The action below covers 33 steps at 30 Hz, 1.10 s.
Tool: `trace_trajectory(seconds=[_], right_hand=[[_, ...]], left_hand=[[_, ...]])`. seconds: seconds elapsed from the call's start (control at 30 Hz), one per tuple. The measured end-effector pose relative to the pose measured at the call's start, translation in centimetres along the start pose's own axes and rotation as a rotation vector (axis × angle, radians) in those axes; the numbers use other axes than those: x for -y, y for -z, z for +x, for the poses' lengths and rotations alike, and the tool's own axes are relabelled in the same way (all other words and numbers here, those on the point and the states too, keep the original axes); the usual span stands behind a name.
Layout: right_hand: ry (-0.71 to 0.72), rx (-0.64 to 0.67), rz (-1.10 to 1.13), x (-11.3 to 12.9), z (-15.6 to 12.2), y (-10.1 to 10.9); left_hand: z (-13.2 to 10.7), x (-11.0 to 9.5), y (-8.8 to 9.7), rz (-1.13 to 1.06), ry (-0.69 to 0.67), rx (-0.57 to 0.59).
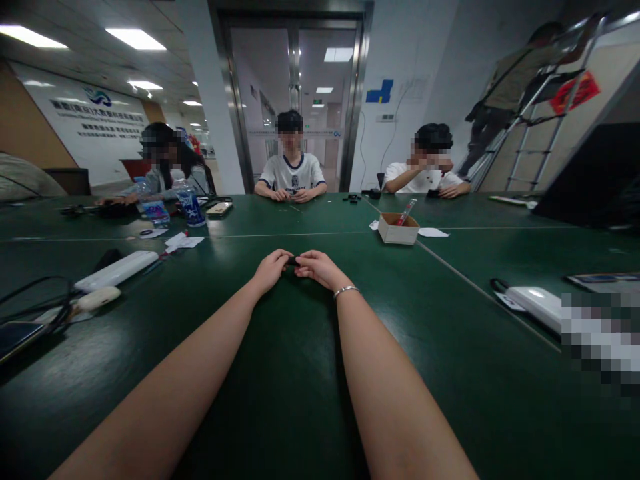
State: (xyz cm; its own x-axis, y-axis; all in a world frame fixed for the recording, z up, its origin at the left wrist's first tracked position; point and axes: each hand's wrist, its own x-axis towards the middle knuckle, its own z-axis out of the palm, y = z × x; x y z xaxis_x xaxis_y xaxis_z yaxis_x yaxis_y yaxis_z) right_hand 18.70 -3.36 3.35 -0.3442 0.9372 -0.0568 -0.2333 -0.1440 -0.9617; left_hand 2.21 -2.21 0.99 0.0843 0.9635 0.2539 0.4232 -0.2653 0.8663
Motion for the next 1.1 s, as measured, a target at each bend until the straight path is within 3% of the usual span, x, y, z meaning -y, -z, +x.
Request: trace_trajectory(seconds=[1.1], right_hand=[[-0.006,-0.002,0.014,-0.04,0.08,0.09]], left_hand=[[-0.38,-0.79,0.08,-0.034,0.018,0.005]])
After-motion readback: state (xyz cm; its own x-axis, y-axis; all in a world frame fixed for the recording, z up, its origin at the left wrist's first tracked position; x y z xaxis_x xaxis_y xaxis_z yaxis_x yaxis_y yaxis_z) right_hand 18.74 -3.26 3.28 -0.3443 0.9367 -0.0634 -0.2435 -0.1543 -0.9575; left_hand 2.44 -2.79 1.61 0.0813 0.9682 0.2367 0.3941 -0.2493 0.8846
